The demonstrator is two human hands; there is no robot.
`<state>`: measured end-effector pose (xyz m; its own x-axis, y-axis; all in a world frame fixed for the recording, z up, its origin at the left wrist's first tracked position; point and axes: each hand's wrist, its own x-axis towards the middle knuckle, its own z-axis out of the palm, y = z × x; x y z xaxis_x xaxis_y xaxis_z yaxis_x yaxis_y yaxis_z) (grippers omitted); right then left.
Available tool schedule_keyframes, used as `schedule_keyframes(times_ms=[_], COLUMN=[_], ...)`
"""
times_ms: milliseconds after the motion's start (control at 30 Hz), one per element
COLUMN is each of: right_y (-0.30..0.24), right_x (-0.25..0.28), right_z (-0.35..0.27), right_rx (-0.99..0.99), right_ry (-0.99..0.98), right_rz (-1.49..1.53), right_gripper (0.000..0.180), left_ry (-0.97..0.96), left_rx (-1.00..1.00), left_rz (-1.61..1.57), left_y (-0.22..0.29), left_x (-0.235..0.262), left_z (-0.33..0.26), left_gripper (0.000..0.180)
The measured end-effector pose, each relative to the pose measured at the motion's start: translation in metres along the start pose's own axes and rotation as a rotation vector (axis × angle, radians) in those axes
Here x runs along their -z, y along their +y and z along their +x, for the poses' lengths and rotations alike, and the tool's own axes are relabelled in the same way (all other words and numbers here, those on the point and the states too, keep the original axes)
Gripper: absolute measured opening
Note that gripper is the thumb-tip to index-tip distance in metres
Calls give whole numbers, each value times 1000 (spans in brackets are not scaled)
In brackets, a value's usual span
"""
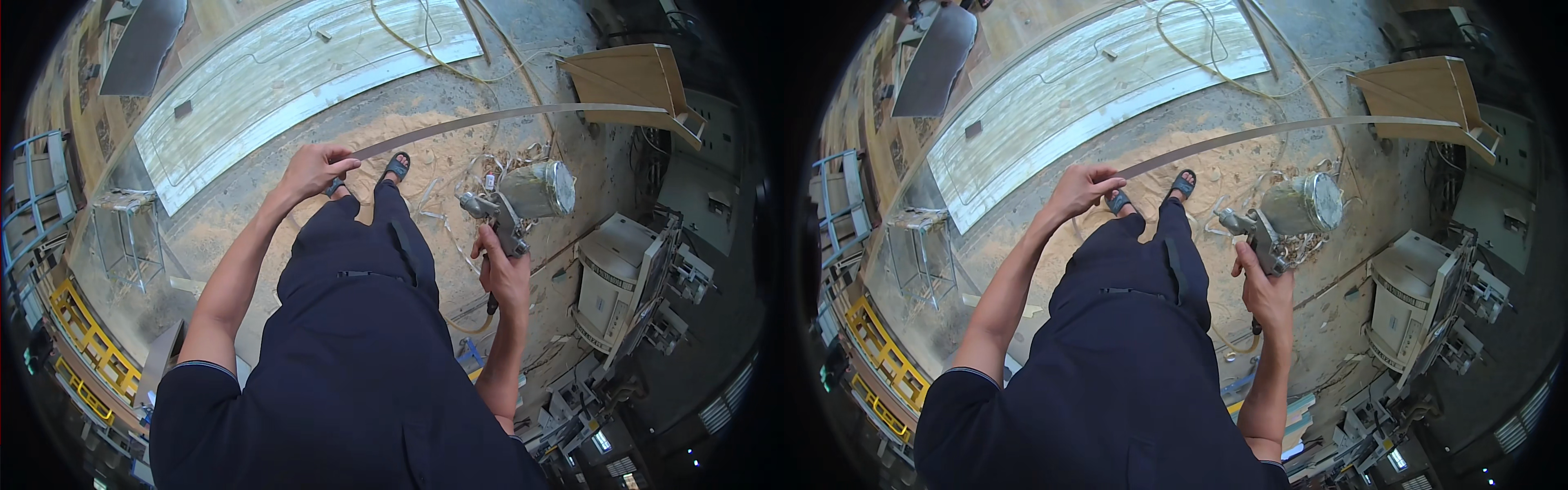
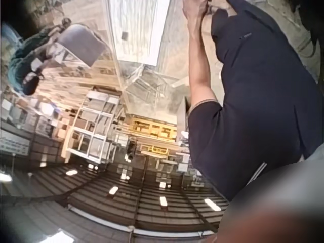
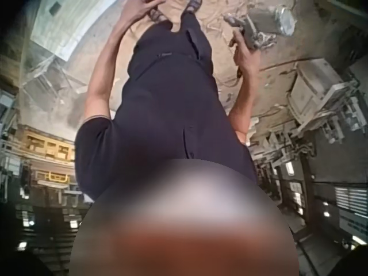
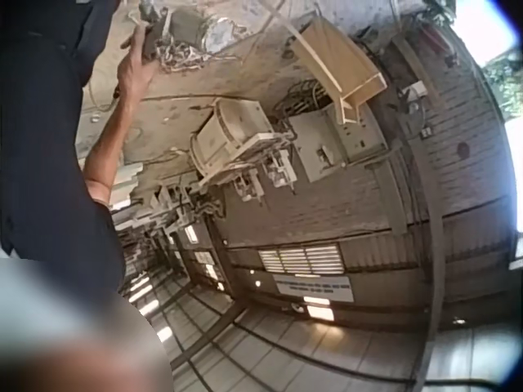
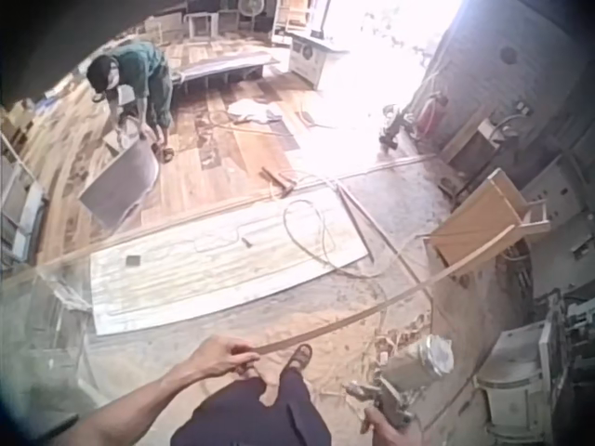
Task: Applying a finish or adhesive to curved wooden strips using a spray gun.
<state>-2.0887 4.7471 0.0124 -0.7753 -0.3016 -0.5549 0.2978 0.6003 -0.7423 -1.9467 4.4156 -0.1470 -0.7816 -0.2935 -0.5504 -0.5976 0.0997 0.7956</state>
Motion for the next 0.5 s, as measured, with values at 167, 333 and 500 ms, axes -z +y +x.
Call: schedule_keyframes(times_ms=[167,333,500], right_y=[-2,18,17], right_x=[-21,-29,-22], right_z=[-7,-2,-5], right_rx=[41,176,42], right_ry=[-12,206,175], right_rz=[79,-119,-61], right_gripper=[32,39,42], left_ry=[-13,-1,-18], left_rx=[55,-2,-11], left_rz=[54,21,13], left_y=[-16,-11,-13], left_x=[0,2,5], left_z=[7,5,6], left_gripper=[34,29,29])
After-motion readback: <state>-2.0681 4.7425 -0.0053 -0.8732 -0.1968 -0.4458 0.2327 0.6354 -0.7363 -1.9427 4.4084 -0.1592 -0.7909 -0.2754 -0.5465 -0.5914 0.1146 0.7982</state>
